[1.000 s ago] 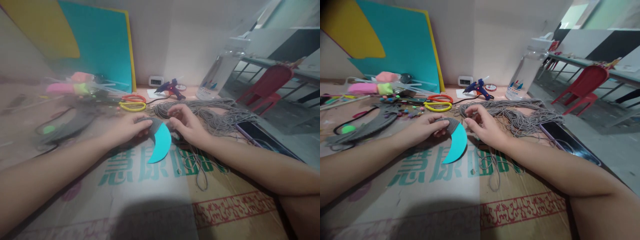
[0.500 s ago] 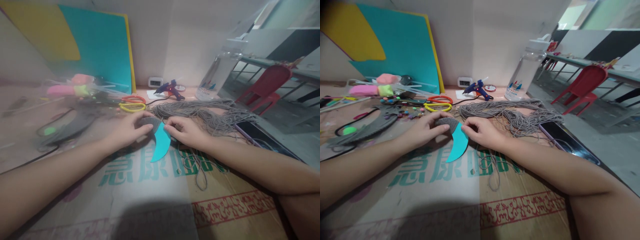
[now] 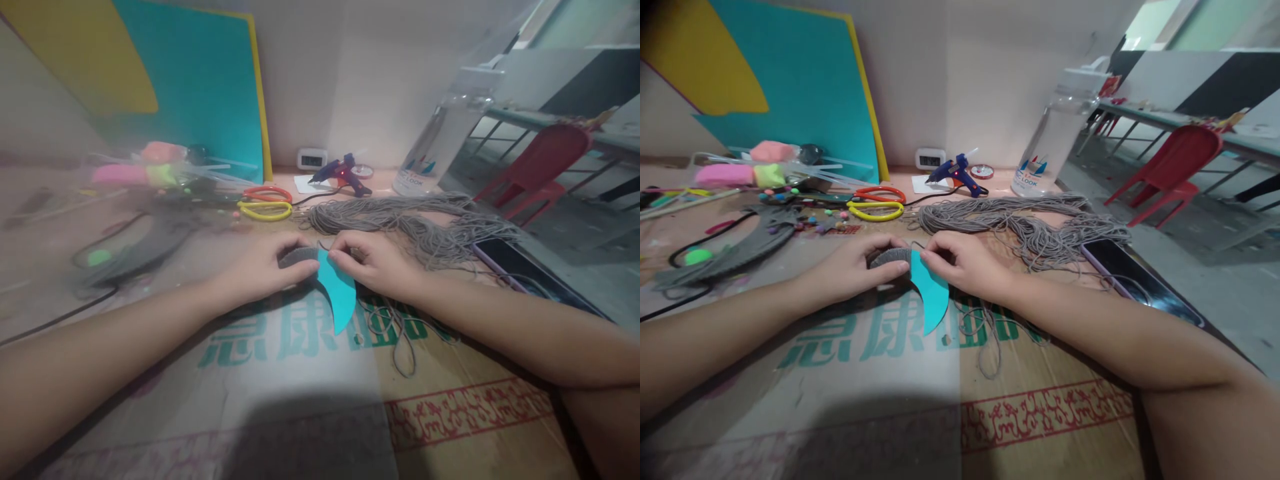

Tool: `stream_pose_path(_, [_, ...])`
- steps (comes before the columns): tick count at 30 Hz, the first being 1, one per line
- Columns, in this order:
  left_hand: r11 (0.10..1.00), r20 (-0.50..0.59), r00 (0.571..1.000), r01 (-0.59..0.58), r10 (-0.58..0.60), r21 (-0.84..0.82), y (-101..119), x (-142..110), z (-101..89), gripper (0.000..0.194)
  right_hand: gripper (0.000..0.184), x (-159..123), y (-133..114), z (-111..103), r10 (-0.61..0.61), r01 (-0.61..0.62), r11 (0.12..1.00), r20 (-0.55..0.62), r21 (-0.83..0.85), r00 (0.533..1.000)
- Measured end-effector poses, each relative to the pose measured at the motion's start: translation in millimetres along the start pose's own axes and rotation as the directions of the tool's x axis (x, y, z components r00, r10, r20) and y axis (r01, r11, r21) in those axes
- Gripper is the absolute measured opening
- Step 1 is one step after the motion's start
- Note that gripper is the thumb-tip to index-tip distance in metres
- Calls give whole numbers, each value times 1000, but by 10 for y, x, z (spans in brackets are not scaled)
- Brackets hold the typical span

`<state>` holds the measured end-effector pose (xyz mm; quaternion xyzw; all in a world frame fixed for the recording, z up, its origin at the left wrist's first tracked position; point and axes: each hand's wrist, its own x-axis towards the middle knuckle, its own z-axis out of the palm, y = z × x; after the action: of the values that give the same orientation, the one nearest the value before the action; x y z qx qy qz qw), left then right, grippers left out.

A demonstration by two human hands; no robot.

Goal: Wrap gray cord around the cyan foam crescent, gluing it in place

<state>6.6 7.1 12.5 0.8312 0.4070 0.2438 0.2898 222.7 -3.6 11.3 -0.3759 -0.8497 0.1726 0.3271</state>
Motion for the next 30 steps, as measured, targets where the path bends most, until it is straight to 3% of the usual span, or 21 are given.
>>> stream_pose_path(9, [1000, -34, 999, -1, 1, 2, 32, -10, 43, 25, 21, -9, -7, 4, -105, 106, 994, 36, -30, 994])
stream_pose_path(24, [999, -4, 1000, 2, -3, -48, 18, -8, 28, 18, 21, -8, -9, 4, -87, 89, 995, 48, -36, 995])
stream_pose_path(30, [970, 11, 995, 96, -96, -223, -20, -28, 37, 28, 20, -18, 45, 20, -24, 24, 999, -10, -34, 1000])
